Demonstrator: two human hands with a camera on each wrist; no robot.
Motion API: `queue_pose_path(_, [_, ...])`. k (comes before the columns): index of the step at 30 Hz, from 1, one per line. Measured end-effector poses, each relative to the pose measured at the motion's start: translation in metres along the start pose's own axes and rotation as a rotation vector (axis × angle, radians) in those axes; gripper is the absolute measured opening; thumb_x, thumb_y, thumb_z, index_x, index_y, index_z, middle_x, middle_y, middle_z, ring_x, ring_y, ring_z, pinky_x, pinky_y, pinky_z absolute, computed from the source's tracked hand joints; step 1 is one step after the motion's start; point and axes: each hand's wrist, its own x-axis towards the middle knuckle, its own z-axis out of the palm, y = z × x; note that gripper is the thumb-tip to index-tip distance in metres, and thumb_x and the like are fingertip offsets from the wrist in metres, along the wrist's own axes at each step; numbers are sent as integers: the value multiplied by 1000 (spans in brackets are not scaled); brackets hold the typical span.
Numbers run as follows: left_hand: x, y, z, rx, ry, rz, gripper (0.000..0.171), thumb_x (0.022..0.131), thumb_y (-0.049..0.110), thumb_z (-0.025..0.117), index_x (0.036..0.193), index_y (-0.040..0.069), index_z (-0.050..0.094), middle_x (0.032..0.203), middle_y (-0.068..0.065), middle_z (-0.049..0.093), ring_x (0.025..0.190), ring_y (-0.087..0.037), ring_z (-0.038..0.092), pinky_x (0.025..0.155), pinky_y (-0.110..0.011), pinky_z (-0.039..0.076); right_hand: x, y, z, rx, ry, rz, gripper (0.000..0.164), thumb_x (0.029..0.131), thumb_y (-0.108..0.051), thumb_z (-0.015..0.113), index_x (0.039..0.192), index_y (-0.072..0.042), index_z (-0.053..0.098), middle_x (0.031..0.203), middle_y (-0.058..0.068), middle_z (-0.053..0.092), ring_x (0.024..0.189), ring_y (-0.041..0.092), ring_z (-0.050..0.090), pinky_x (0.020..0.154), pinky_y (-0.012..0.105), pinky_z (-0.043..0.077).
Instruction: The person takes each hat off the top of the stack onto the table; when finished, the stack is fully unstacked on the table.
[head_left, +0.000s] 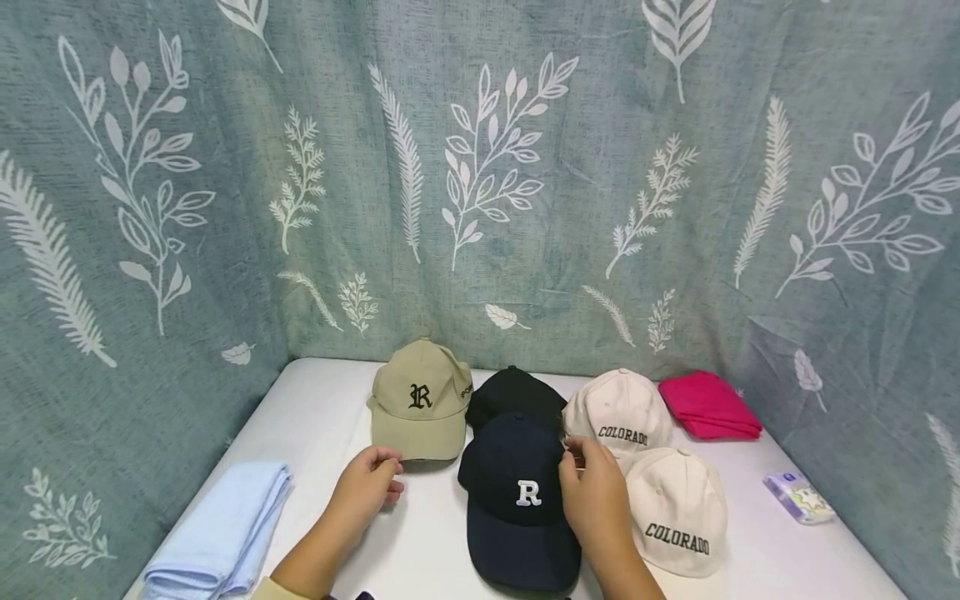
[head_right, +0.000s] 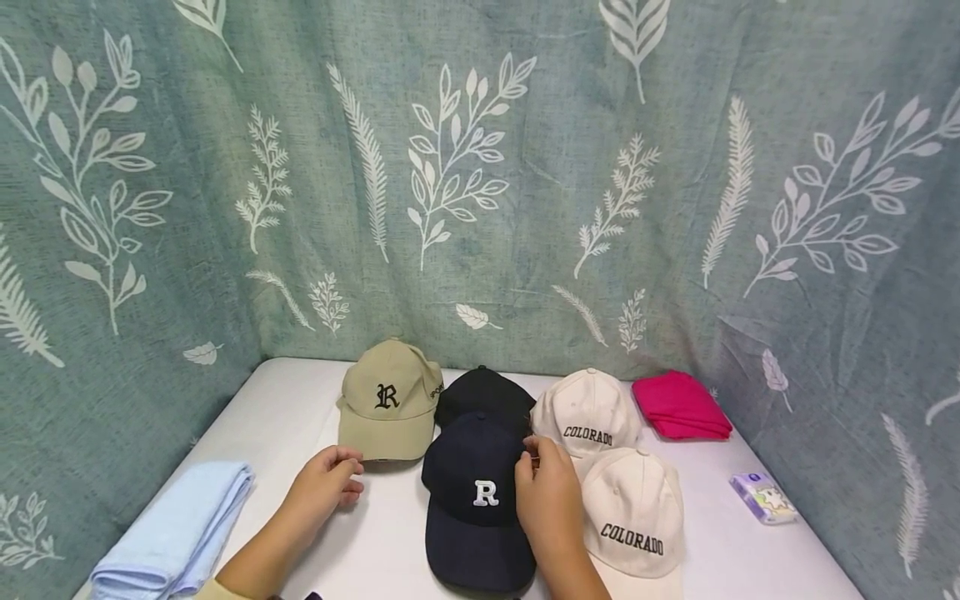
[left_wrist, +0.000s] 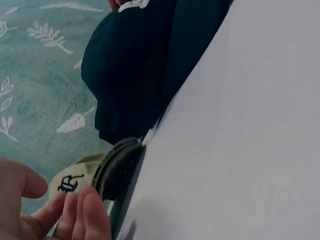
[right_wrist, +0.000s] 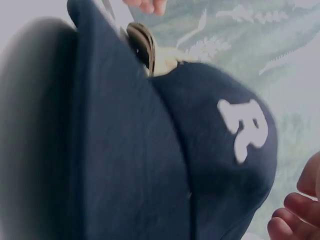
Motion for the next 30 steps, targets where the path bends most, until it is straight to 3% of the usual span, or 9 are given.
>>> queue_pose_path(4, [8,-6,-6,-15,74,-32,38,102,13,49,135,-4,54,124,-24,57,84,-20,70,70,-31,62,0,-13,-2,30,15,-70,18,99,-9,62,113,-7,73,102,6,72,95,19,68,84,41,61])
queue_pose_path(8, [15,-9,-9,-122,94,-86,54,100,11,48,150,-7,37,136,-30,46,87,-20,71,75,-29,63,3,-29,-3,46,-12,-120,17,99,-10,64,113,-8,74,100,2,71,91,14,65,81,37,60])
queue_pose_path(14, [22,-11,-12,-253,40,-109,62,103,11,47,159,-4,24,152,-33,36,104,-28,71,90,-31,62,13,-54,0,103,-92,-113,16,100,-14,64,113,-11,73,101,-3,70,89,10,64,81,35,57])
queue_pose_path(20, [27,-18,-14,-381,-39,-79,69,105,11,47,164,0,13,166,-33,16,128,-41,57,103,-37,56,24,-78,3,192,-141,-90,13,102,-17,62,107,-16,74,96,-5,69,83,11,62,74,31,54])
queue_pose_path(25, [29,-20,-15,-396,-60,-70,70,106,9,46,165,2,10,169,-31,11,134,-42,51,106,-38,55,36,-93,12,260,-217,-39,12,103,-20,61,105,-22,72,90,-4,68,77,14,59,66,31,51])
queue_pose_path(30, [30,-19,-16,-394,-48,-74,70,106,10,46,165,2,10,169,-30,13,132,-41,52,104,-37,56,45,-105,22,278,-295,5,11,104,-23,60,106,-23,71,91,-4,66,78,16,59,69,33,50])
